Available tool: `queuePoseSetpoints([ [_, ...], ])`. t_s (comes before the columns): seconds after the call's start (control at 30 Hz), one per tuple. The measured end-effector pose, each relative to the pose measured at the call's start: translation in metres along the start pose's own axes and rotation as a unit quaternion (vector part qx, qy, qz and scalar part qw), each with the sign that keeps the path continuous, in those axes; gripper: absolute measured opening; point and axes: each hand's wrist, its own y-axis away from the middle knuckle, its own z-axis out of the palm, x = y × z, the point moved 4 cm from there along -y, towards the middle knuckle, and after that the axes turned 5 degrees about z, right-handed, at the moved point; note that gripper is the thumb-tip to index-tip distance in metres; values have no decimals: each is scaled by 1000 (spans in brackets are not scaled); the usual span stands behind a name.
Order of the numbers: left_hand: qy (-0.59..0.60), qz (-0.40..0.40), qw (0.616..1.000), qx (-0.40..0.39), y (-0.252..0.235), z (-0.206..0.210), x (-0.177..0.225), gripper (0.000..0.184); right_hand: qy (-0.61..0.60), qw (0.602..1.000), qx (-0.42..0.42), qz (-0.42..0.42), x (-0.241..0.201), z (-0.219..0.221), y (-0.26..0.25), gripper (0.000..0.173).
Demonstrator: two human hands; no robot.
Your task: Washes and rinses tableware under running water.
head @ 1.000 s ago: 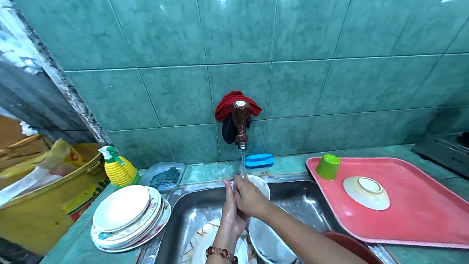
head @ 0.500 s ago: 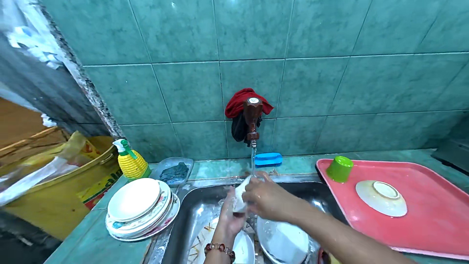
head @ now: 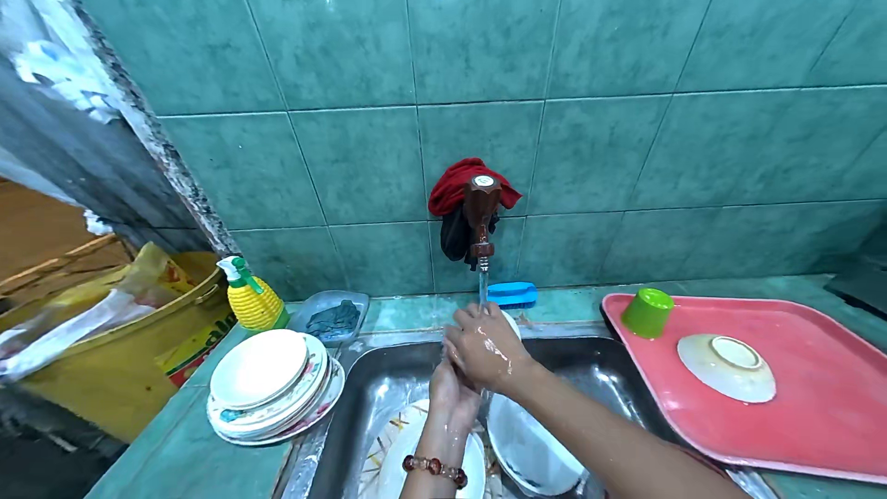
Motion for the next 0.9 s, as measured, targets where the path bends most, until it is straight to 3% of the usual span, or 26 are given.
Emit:
queuePoseSetpoints([
  [0.07, -20, 10, 1000, -11, -5, -3, 0, 42, -20, 998, -42, 34, 4, -1, 6, 46],
  [0.13, -27, 0, 1000, 4, -5, -4, -6, 50, -70, 985, -79, 139, 10, -7, 7, 49],
  [0.23, -28, -35, 999, 25, -4, -6, -21, 53, -76, 971, -62, 217, 9, -15, 3, 49],
  [0.3, -37, -73, 997, 9, -1, -2, -22, 55, -62, 979, -28, 192, 5, -18, 5, 43],
  [0.43, -54, -120, 990, -44, -1, 1, -8, 48, -107, 991, 62, 42, 3, -7, 20, 35],
  [0.53, -120, -68, 990, -18, -17, -8, 0, 49, -162, 981, -92, 61, 18, -5, 25, 40],
  [0.6, -179, -28, 983, -25, -15, -7, 0, 58, -184, 963, -141, 140, 30, 2, 21, 34],
  [0.63, -200, -13, 979, -36, -13, -4, -2, 62, -216, 950, -126, 184, 33, 5, 17, 31],
  [0.7, -219, 16, 974, -46, -10, 2, -6, 64, -360, 892, -66, 267, 33, 14, 9, 29],
  [0.77, -219, 58, 973, -52, -11, 1, -5, 65, -490, 822, -74, 279, 21, 27, 8, 31],
  [0.8, -215, 84, 972, -47, -14, 0, -1, 67, -497, 823, -116, 250, 15, 32, 10, 34],
  [0.83, -214, 107, 970, -36, -16, -3, 5, 68, -462, 848, -161, 207, 10, 33, 13, 36],
  [0.9, -198, 113, 973, -31, -20, -15, 14, 69, -304, 929, -184, 100, 7, 23, 23, 35],
])
